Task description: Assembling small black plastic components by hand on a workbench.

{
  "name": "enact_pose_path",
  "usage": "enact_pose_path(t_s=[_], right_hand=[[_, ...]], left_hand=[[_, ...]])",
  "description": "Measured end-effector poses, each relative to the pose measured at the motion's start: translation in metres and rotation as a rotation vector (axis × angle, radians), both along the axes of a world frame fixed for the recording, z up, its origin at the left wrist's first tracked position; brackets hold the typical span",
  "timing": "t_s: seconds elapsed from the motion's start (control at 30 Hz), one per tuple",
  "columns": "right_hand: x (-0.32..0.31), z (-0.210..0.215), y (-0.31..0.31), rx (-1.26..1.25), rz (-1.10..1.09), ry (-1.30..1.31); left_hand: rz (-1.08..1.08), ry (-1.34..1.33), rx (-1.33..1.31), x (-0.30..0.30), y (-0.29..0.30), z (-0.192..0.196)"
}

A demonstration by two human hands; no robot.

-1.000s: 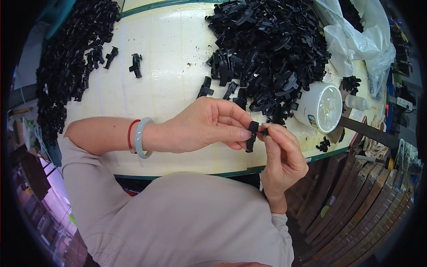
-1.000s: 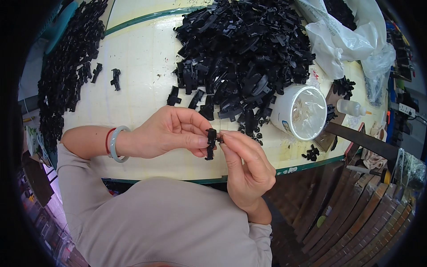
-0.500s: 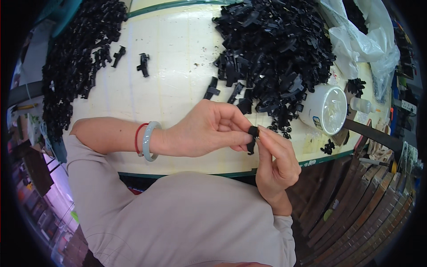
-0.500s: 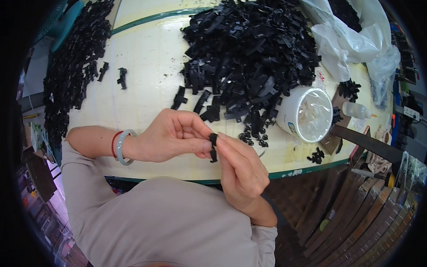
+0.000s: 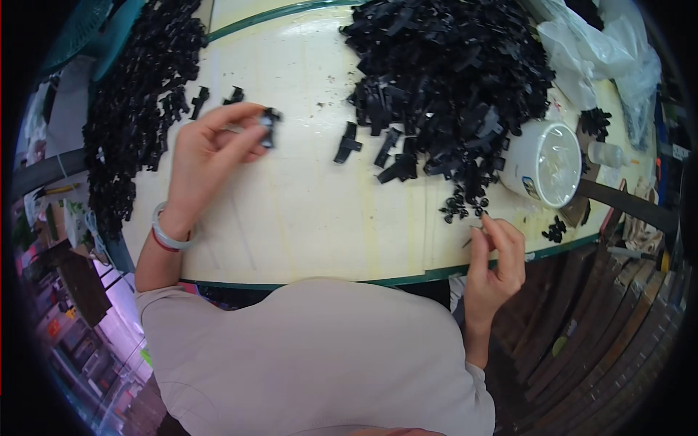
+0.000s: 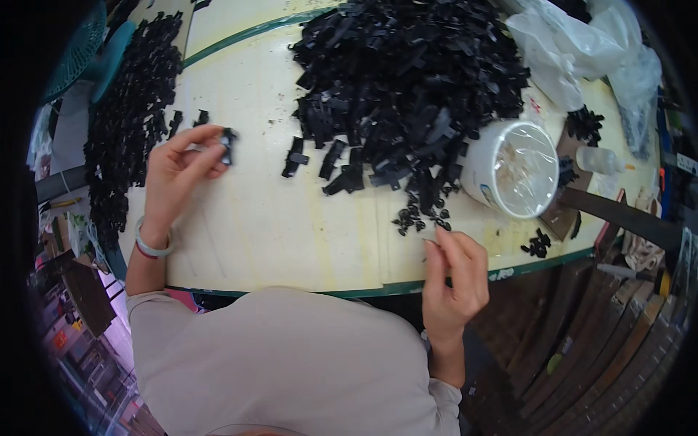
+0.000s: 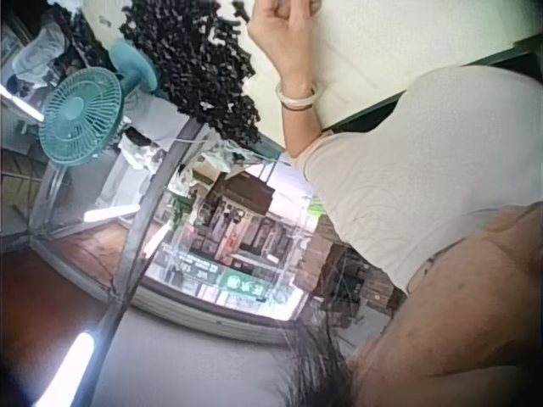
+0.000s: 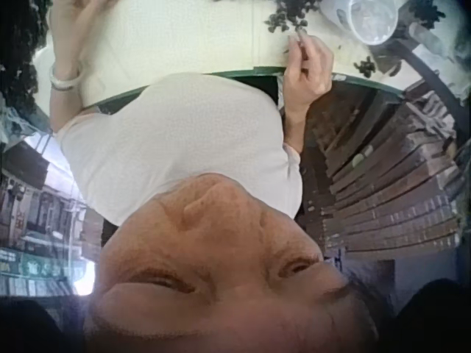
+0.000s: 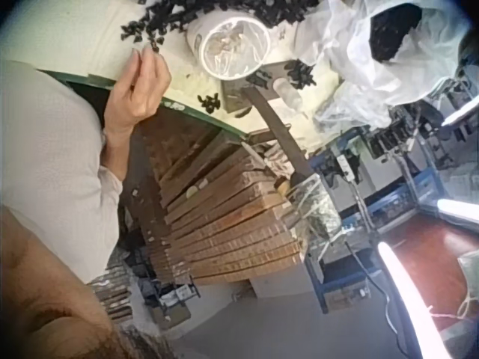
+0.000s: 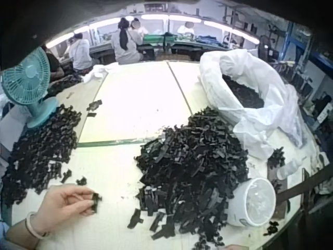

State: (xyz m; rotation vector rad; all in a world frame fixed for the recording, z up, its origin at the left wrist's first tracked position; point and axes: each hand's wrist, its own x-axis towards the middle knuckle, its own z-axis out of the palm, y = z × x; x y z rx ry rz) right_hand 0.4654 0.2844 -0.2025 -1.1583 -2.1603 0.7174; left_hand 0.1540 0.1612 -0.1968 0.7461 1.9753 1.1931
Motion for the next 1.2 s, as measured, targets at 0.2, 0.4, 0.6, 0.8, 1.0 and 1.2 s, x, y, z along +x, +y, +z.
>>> enact_pose_path(t_s=[0.2,0.4,0.6,0.8,1.0,1.2], right_hand=[[-0.014,-0.003,0.005,0.156,0.161,-0.044],[-0.019,-0.003,-0.001,0.206,0.183,-0.136],[-0.008,-0.011,-0.003,0.148,0.171,-0.058],[-0.005,-0.007,-0.006,-0.38,-0.017,0.468],[-0.001,-0.004,-0.003,-0.618,-0.002,0.68],[0.006,-0.01,-0.004,-0.491,-0.006,0.687]], left_hand=[[-0.077,0.787,-0.051,0.01,0.003,0.014],[-0.364,0.76,0.034,0.042,0.029,0.01],[-0.443,0.679,0.161,0.041,0.035,0.003],[-0.481,0.718,0.256,0.037,0.033,-0.002],[-0.496,0.68,0.27,0.04,0.034,0.006],[-0.531,0.648,0.293,0.047,0.042,0.007]])
